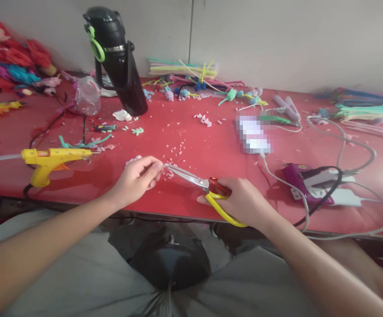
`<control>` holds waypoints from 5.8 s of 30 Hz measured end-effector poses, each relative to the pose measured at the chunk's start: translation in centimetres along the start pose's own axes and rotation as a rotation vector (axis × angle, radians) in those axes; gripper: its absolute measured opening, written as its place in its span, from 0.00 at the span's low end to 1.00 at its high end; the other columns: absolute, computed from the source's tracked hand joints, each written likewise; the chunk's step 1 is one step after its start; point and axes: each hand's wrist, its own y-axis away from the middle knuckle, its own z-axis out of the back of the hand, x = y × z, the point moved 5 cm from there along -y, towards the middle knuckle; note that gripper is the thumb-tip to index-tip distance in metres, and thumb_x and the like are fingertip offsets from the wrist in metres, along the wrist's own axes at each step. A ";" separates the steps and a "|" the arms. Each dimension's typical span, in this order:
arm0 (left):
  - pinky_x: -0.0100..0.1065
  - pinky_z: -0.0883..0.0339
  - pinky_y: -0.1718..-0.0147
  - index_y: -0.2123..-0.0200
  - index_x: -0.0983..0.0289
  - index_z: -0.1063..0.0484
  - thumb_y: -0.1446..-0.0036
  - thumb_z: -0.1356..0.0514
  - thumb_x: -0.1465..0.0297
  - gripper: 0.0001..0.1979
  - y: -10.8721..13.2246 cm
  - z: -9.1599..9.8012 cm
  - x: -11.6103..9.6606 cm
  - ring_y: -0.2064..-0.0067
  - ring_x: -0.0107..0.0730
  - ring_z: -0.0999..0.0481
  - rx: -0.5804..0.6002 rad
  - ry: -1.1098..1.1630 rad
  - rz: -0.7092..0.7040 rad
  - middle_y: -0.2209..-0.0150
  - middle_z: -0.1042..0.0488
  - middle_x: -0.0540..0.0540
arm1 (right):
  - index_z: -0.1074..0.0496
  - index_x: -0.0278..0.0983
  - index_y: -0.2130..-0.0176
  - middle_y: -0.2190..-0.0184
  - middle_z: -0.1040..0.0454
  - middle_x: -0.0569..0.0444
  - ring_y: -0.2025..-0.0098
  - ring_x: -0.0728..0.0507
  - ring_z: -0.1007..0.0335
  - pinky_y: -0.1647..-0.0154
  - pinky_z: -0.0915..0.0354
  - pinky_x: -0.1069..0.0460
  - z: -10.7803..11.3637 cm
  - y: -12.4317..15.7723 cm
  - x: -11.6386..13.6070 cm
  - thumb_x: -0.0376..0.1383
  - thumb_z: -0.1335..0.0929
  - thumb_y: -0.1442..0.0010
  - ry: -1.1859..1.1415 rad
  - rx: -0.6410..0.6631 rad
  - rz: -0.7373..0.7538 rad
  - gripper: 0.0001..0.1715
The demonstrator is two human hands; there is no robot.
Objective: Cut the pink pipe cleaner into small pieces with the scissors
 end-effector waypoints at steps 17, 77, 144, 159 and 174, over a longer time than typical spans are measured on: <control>0.25 0.40 0.80 0.70 0.64 0.34 0.32 0.45 0.63 0.15 0.0 0.2 -0.3 0.79 0.19 0.35 -0.019 -0.011 -0.019 0.78 0.35 0.47 | 0.41 0.39 0.77 0.78 0.52 0.62 0.74 0.50 0.58 0.78 0.53 0.54 0.2 0.3 0.1 0.62 0.29 0.51 -0.032 0.018 0.009 0.33; 0.25 0.39 0.79 0.70 0.64 0.32 0.32 0.45 0.62 0.15 0.1 0.2 -0.1 0.79 0.20 0.34 -0.028 -0.044 -0.005 0.78 0.33 0.48 | 0.44 0.39 0.79 0.79 0.53 0.61 0.74 0.49 0.58 0.79 0.53 0.53 0.3 0.0 0.4 0.68 0.31 0.55 -0.027 0.022 -0.045 0.38; 0.27 0.45 0.81 0.76 0.62 0.41 0.29 0.52 0.61 0.21 -0.1 -0.2 -0.2 0.79 0.21 0.40 0.010 0.001 0.065 0.79 0.39 0.47 | 0.48 0.40 0.77 0.79 0.54 0.62 0.74 0.49 0.61 0.78 0.55 0.53 0.1 0.2 0.0 0.63 0.29 0.51 -0.012 -0.013 0.005 0.36; 0.28 0.45 0.81 0.74 0.62 0.40 0.30 0.49 0.60 0.20 0.0 -0.2 0.0 0.79 0.21 0.41 -0.001 0.026 0.054 0.78 0.40 0.47 | 0.49 0.40 0.78 0.80 0.53 0.63 0.74 0.50 0.61 0.78 0.55 0.53 0.0 0.1 0.0 0.65 0.30 0.52 0.013 -0.039 0.003 0.38; 0.28 0.44 0.80 0.74 0.62 0.40 0.30 0.50 0.61 0.19 0.0 -0.2 0.1 0.79 0.21 0.41 0.016 0.027 0.061 0.78 0.39 0.47 | 0.49 0.39 0.81 0.81 0.54 0.62 0.76 0.50 0.60 0.80 0.55 0.54 0.0 -0.2 0.2 0.70 0.31 0.57 0.043 -0.046 -0.017 0.41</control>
